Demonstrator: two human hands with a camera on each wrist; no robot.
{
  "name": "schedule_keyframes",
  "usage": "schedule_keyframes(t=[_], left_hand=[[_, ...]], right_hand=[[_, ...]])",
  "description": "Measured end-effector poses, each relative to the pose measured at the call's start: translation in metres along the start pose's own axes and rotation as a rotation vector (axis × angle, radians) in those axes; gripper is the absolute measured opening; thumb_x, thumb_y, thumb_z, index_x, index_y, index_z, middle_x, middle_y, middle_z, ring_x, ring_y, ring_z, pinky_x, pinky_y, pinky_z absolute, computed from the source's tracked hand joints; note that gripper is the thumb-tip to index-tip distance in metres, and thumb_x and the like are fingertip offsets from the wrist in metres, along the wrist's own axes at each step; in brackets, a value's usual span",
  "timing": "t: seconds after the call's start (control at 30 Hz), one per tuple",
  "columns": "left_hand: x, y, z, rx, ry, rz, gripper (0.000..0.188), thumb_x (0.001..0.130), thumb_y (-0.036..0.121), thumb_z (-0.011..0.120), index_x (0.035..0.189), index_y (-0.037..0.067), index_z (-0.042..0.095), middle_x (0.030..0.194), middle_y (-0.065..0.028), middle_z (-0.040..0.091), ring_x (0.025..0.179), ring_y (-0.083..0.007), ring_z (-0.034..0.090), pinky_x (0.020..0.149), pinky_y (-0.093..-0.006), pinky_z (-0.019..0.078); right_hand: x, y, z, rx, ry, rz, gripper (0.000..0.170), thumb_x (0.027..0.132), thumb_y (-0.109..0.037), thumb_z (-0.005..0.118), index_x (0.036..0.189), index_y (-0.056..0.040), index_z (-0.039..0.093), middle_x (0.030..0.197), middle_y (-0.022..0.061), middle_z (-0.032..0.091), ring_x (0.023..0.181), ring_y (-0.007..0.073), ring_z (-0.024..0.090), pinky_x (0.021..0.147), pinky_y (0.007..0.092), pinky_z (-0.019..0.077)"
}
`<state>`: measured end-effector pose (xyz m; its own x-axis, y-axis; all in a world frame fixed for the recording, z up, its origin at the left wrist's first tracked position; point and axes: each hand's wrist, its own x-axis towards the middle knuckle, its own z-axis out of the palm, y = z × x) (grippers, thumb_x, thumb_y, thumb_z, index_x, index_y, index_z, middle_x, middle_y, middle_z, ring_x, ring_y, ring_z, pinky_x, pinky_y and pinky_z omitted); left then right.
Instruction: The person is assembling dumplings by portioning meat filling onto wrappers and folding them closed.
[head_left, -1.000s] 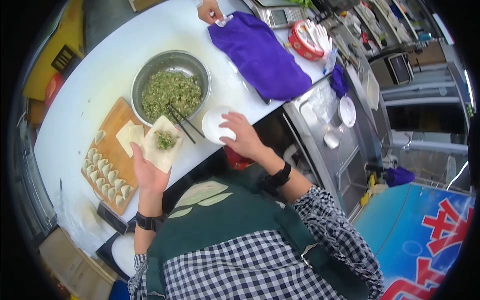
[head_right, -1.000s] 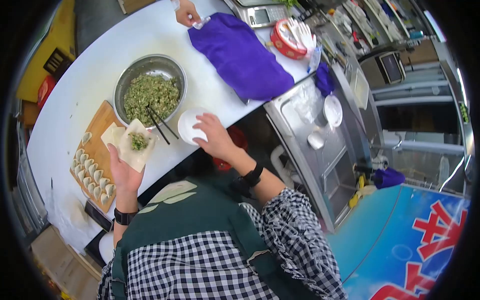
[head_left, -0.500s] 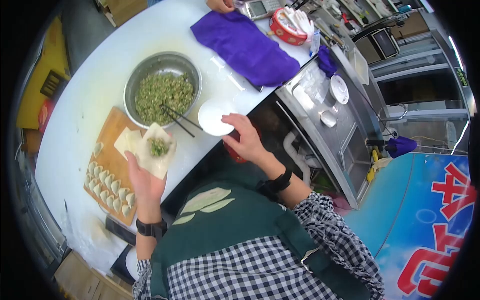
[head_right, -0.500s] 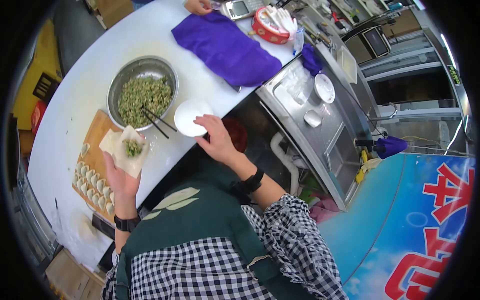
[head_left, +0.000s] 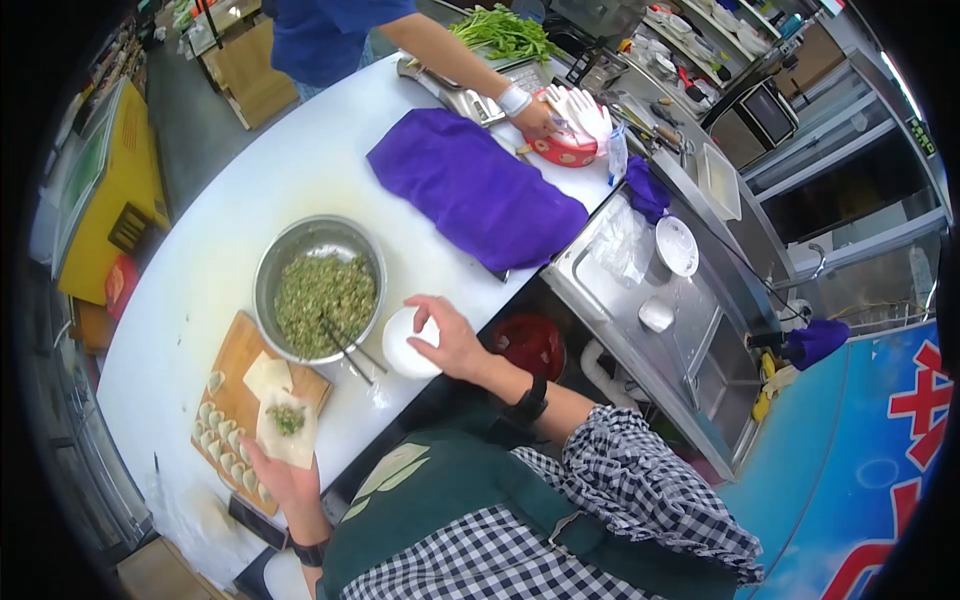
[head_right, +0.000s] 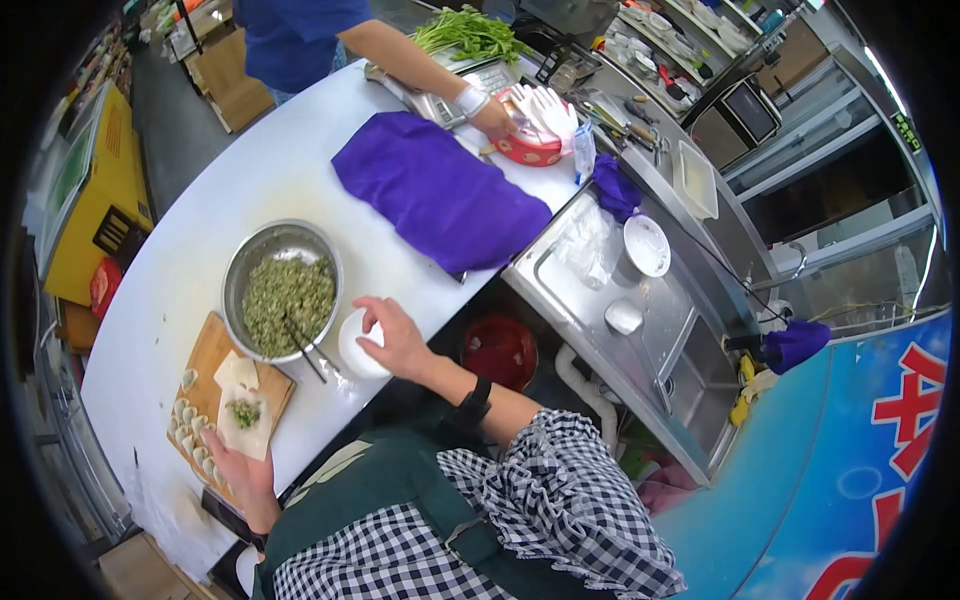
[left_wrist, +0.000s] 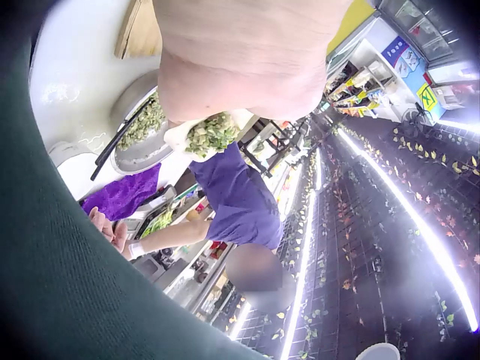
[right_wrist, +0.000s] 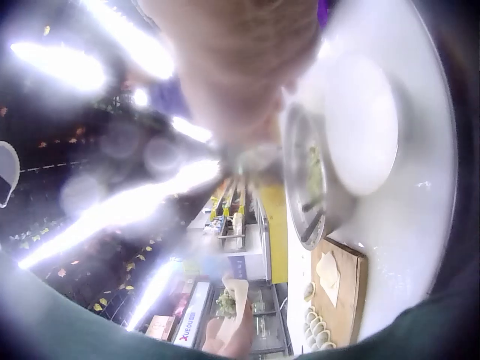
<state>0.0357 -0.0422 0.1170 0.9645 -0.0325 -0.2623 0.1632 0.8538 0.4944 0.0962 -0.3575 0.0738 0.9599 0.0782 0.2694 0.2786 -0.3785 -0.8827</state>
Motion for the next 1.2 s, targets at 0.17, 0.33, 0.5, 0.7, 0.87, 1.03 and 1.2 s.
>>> schedule_keyframes(t=[0.17, 0.33, 0.5, 0.7, 0.87, 1.03, 1.2], left_hand=[[0.024, -0.030, 0.035, -0.062, 0.076, 0.003, 0.070, 0.101, 0.048, 0.038, 0.146, -0.004, 0.028, 0.147, -0.0185, 0.040, 0.136, -0.0311, 0.039, 0.116, -0.0448, 0.0275], [0.051, -0.062, 0.078, -0.005, -0.114, -0.035, 0.068, 0.102, 0.045, 0.039, 0.146, -0.005, 0.026, 0.148, -0.0177, 0.038, 0.137, -0.0308, 0.036, 0.116, -0.0461, 0.0260], [0.065, -0.082, 0.091, -0.049, -0.100, -0.029, 0.063, 0.102, 0.040, 0.040, 0.147, -0.003, 0.026, 0.147, -0.0195, 0.037, 0.137, -0.0314, 0.035, 0.117, -0.0468, 0.0260], [0.060, -0.091, 0.094, -0.076, -0.056, -0.054, 0.062, 0.102, 0.038, 0.042, 0.147, -0.001, 0.026, 0.148, -0.0196, 0.036, 0.137, -0.0333, 0.035, 0.117, -0.0484, 0.0253], [0.047, -0.071, 0.069, -0.108, -0.101, -0.111, 0.061, 0.102, 0.043, 0.038, 0.148, 0.003, 0.029, 0.150, -0.0202, 0.034, 0.138, -0.0363, 0.034, 0.116, -0.0505, 0.0260], [0.023, -0.048, 0.062, -0.091, -0.088, -0.096, 0.074, 0.101, 0.053, 0.028, 0.147, -0.004, 0.023, 0.147, -0.0232, 0.037, 0.138, -0.0374, 0.035, 0.116, -0.0478, 0.0269], [0.009, -0.040, 0.037, -0.093, -0.120, -0.157, 0.080, 0.099, 0.059, 0.026, 0.145, -0.006, 0.025, 0.146, -0.0227, 0.039, 0.136, -0.0361, 0.037, 0.115, -0.0478, 0.0283]], right_hand=[[0.006, 0.021, -0.032, 0.113, -0.022, 0.009, 0.051, 0.076, -0.003, 0.069, 0.124, -0.0047, 0.051, 0.089, 0.0054, 0.056, 0.090, 0.0248, 0.055, 0.085, 0.0362, 0.0447], [0.015, 0.034, -0.063, 0.211, -0.019, 0.036, 0.049, 0.077, -0.003, 0.067, 0.124, -0.0046, 0.051, 0.091, 0.0055, 0.057, 0.092, 0.0250, 0.055, 0.085, 0.0366, 0.0447], [0.020, 0.042, -0.071, 0.182, -0.066, -0.099, 0.048, 0.076, -0.003, 0.067, 0.121, -0.0042, 0.052, 0.092, 0.0071, 0.057, 0.089, 0.0270, 0.053, 0.079, 0.0381, 0.0456], [0.009, 0.040, -0.068, 0.107, -0.107, -0.172, 0.047, 0.073, -0.004, 0.069, 0.118, -0.0026, 0.054, 0.094, 0.0095, 0.057, 0.091, 0.0302, 0.052, 0.080, 0.0393, 0.0456], [-0.002, 0.030, -0.045, -0.104, -0.118, -0.282, 0.046, 0.073, -0.011, 0.074, 0.114, -0.0002, 0.057, 0.107, 0.0173, 0.057, 0.101, 0.0392, 0.053, 0.091, 0.0462, 0.0440], [-0.011, 0.014, -0.035, -0.475, -0.200, -0.294, 0.062, 0.074, -0.031, 0.078, 0.123, -0.0006, 0.056, 0.142, 0.0232, 0.041, 0.136, 0.0448, 0.031, 0.110, 0.0539, 0.0279], [-0.025, 0.009, -0.003, -0.785, -0.553, -0.242, 0.094, 0.058, -0.056, 0.080, 0.129, 0.0001, 0.054, 0.155, 0.0251, 0.020, 0.145, 0.0422, 0.011, 0.115, 0.0594, 0.0152]])
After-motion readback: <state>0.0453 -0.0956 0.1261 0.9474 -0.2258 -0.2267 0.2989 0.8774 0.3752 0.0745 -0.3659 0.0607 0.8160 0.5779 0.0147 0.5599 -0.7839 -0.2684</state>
